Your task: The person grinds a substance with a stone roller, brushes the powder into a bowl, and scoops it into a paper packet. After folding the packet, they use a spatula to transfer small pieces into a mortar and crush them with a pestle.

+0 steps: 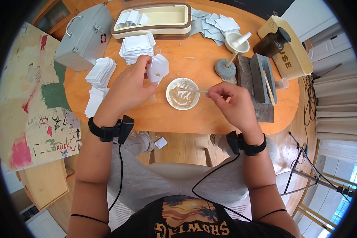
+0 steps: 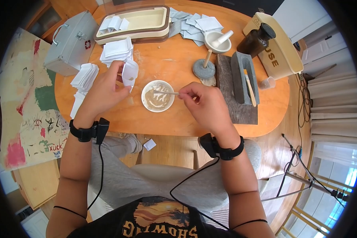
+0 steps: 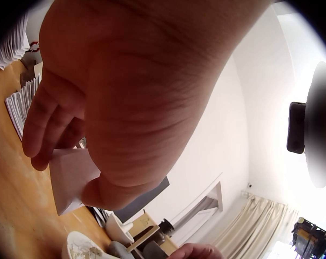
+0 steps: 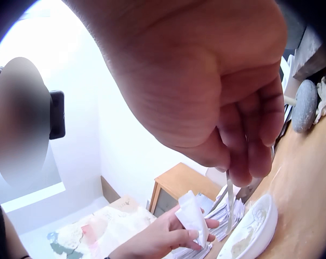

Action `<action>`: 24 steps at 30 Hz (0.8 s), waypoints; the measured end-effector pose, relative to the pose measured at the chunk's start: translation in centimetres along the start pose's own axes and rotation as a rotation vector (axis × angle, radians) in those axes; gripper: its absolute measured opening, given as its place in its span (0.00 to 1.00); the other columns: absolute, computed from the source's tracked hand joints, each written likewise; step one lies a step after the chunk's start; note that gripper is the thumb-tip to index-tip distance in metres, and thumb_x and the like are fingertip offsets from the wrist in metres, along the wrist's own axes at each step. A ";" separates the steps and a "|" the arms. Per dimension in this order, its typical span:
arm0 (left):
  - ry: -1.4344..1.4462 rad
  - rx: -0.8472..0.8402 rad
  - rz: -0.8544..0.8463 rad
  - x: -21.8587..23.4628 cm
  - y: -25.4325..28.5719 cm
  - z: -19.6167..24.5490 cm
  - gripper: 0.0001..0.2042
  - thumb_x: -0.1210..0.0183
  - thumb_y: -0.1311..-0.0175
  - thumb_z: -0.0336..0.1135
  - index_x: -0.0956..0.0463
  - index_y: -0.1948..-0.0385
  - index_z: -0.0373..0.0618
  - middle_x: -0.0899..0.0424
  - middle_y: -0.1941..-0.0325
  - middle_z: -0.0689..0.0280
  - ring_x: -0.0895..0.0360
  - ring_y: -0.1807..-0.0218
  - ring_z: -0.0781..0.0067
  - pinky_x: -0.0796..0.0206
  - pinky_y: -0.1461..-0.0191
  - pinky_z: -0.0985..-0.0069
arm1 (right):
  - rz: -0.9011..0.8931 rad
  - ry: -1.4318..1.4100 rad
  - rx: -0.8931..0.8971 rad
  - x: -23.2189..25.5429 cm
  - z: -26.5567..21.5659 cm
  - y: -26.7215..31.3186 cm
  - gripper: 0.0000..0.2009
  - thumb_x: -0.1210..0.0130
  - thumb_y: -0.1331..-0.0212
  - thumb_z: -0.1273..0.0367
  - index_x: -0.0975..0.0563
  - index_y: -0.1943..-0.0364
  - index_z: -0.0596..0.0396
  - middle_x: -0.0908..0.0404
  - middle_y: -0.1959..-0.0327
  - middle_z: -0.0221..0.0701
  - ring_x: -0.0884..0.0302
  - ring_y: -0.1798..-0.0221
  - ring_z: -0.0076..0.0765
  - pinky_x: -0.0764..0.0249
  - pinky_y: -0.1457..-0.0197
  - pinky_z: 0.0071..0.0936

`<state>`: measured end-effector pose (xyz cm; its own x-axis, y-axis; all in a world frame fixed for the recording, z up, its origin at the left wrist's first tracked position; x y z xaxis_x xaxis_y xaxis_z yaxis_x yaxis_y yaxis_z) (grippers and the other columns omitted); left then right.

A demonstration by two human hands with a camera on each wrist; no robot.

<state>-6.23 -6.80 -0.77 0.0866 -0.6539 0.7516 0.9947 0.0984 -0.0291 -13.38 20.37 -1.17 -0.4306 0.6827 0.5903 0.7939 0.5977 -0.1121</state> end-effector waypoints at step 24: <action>-0.081 -0.062 -0.002 -1.6 0.2 1.1 0.29 0.29 0.37 0.29 0.31 0.35 0.39 0.14 0.44 0.52 0.13 0.45 0.55 0.21 0.42 0.62 | 0.391 0.266 0.620 2.9 -7.0 1.1 0.10 0.31 0.45 0.82 0.13 0.60 0.56 0.10 0.64 0.35 0.12 0.62 0.46 0.17 0.57 0.37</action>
<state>-6.27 -4.88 -1.25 0.0823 -0.5913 0.8023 0.9966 0.0485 -0.0666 -10.74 20.13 6.00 0.0102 0.8153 0.5789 0.4479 0.5139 -0.7317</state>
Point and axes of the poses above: each hand's wrist, its own y-axis away from the middle knuckle, its own x-axis out of the back of the hand, z = x × y, the point moved 7 cm from there along -y, towards the middle knuckle
